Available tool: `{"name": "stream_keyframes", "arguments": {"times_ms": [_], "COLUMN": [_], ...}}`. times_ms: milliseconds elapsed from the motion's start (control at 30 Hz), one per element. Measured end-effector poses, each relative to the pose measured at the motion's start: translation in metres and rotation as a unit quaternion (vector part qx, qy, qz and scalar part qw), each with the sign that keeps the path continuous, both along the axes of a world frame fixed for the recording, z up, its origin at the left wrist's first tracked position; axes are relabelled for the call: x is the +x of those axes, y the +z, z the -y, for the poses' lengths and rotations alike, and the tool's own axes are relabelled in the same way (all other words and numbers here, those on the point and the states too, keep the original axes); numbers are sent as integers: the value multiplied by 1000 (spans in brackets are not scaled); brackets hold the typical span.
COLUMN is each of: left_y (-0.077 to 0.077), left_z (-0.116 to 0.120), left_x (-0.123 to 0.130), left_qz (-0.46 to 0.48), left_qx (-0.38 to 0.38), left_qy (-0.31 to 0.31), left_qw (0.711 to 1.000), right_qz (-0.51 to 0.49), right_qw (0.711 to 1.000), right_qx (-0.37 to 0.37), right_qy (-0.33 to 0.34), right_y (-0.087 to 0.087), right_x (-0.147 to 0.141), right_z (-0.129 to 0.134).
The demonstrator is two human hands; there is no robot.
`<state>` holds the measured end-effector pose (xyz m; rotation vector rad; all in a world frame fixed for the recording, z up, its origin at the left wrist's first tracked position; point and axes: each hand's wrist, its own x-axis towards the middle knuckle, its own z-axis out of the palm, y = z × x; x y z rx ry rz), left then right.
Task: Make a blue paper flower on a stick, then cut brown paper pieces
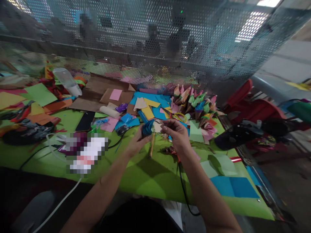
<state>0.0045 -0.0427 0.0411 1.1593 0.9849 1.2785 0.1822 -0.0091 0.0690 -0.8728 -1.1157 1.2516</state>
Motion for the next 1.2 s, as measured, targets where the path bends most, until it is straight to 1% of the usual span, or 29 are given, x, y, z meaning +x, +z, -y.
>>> {"name": "stream_keyframes", "arguments": {"times_ms": [200, 333, 400, 500, 567, 667, 833, 1067, 1200], "left_y": [0, -4, -5, -6, -6, -6, -6, -11, -16], "left_z": [2, 1, 0, 0, 0, 0, 0, -2, -3], "left_x": [-1, -2, -2, -1, -1, 0, 0, 1, 2], "left_qz": [-13, -28, -19, 7, 7, -25, -82, -125, -119], "left_qx": [17, 15, 19, 20, 15, 14, 25, 37, 50], "left_qy": [-12, -8, -4, -8, -11, -12, -30, -42, -59], "left_qw": [1000, 999, 1000, 1000, 1000, 1000, 996, 991, 990], "right_qz": [-4, -5, -12, -35, -42, -28, -19, -35, -27], "right_qw": [1000, 1000, 999, 999, 999, 1000, 1000, 999, 999], "right_qx": [-20, -21, -16, -4, -1, -4, -11, -2, 16], "right_qy": [4, -21, -25, -15, -8, 0, -1, -8, -11], "right_y": [1, 0, 0, 1, 2, 2, 1, 0, -2], "right_x": [1, 1, 1, 1, 2, 2, 3, 2, 3], "right_z": [2, 2, 2, 1, 0, -1, 0, -1, -2]}}
